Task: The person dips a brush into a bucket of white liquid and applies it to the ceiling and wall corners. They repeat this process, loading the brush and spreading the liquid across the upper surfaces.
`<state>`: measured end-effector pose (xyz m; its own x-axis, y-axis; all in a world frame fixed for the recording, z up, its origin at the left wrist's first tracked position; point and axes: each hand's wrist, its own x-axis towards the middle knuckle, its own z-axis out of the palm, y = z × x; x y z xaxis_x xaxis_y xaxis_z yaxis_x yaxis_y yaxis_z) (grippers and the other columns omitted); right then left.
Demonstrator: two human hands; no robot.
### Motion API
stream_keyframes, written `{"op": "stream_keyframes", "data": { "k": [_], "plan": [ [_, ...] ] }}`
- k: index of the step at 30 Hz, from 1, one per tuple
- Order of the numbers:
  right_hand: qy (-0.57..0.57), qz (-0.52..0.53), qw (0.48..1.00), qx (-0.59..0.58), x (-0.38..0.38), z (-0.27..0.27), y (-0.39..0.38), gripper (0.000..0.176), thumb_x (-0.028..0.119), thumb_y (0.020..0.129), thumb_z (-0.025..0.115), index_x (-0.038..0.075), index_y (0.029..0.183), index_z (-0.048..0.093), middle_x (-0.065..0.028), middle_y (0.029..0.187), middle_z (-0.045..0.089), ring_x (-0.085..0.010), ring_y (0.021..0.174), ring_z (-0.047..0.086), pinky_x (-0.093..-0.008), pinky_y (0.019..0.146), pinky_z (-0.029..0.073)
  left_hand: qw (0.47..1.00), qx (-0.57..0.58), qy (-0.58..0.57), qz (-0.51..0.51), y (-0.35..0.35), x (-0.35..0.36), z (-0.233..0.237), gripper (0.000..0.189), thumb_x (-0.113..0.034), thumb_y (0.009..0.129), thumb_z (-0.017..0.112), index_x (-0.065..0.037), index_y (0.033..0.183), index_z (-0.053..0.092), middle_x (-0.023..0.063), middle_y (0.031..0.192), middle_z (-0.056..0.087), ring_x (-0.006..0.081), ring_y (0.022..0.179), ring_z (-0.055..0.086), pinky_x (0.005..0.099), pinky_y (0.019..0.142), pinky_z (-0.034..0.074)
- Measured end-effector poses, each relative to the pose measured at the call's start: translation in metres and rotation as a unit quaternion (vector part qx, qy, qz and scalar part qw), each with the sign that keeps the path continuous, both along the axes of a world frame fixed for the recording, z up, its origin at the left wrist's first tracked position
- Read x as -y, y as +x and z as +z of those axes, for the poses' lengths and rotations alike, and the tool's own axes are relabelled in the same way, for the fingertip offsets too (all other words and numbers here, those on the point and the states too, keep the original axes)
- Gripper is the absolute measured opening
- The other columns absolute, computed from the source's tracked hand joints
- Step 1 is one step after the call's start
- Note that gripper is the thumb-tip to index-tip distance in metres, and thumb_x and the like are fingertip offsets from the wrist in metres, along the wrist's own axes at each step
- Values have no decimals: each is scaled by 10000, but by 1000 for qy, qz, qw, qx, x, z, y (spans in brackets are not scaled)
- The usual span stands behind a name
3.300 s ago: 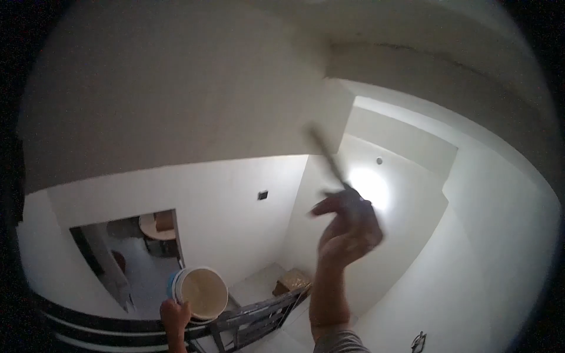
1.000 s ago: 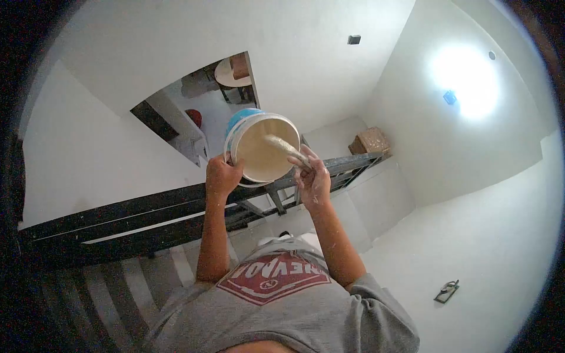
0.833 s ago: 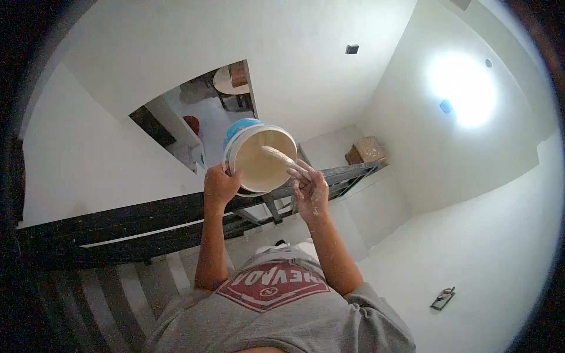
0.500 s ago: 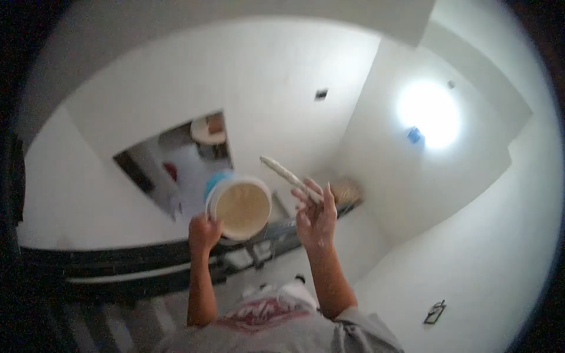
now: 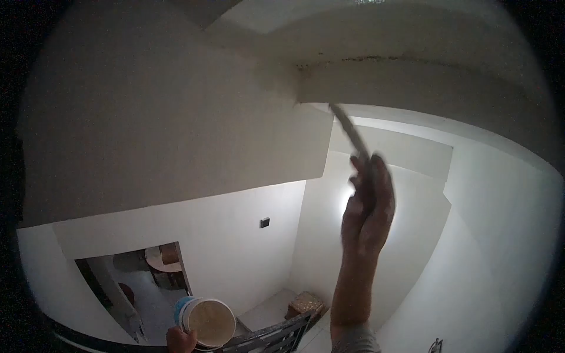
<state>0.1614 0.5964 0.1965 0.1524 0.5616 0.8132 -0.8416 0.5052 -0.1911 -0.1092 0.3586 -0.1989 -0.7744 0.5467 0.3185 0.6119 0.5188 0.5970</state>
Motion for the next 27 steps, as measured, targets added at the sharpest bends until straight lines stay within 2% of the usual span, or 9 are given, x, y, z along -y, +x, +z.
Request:
{"op": "stream_keyframes", "data": {
  "k": [1,2,3,5,9,12,18,22,27],
  "plan": [
    [31,0,1000,-3,-2,15,4,427,212,998,566,-59,1326,531,-216,1128,678,-141,847,638,-114,563,510,999,19,-23,17,2,-1,7,521,-421,902,588,94,947,657,304,838,673,474,793,659,533,710,510],
    [104,-136,985,17,-9,28,2,438,201,1006,543,-71,1347,503,-227,1152,670,-188,909,662,-158,623,542,998,38,-45,35,3,-2,12,529,-422,901,587,101,948,656,302,833,672,475,794,657,535,716,509],
    [103,-137,985,18,-12,40,1,438,201,1006,543,-71,1347,503,-227,1152,670,-188,909,662,-158,623,542,998,39,-47,34,2,-1,13,529,-422,901,587,101,948,656,302,833,672,475,794,657,535,716,509],
    [123,-15,990,66,-15,68,1,469,254,1030,521,-96,1339,483,-260,1167,654,-250,994,674,-232,699,581,997,31,-69,0,1,-1,14,533,-430,900,579,95,937,666,303,839,675,483,813,655,544,736,511],
    [127,-15,988,82,-28,101,-28,555,360,1041,499,-124,1311,474,-293,1144,650,-305,989,695,-328,711,611,999,-5,-40,1,0,-1,4,528,-435,898,580,83,922,678,300,828,675,479,805,657,549,732,508],
    [154,-144,970,124,-36,112,-47,639,446,1025,498,-151,1253,502,-304,1081,665,-335,865,733,-390,629,630,998,-23,-52,11,-4,-1,1,525,-440,900,579,74,925,685,296,827,678,478,815,658,548,738,508],
    [179,-162,956,170,-44,126,-54,592,422,1047,457,-130,1252,518,-292,1134,659,-341,873,725,-352,607,606,999,-40,-14,0,0,-3,7,538,-439,910,560,82,861,686,290,785,673,476,771,663,542,701,513],
    [172,-148,955,189,-38,137,-59,582,415,1053,443,-126,1252,516,-289,1134,660,-338,888,722,-357,647,607,999,14,-51,10,0,-4,16,542,-439,910,574,84,827,693,294,752,667,461,764,673,525,678,520],
    [213,-81,970,84,-27,145,-54,590,411,1061,419,-141,1254,503,-310,1119,653,-349,945,705,-390,778,595,999,6,-39,22,-1,-4,5,541,-445,896,612,86,830,697,293,746,670,444,722,673,511,651,511]
  ]
}}
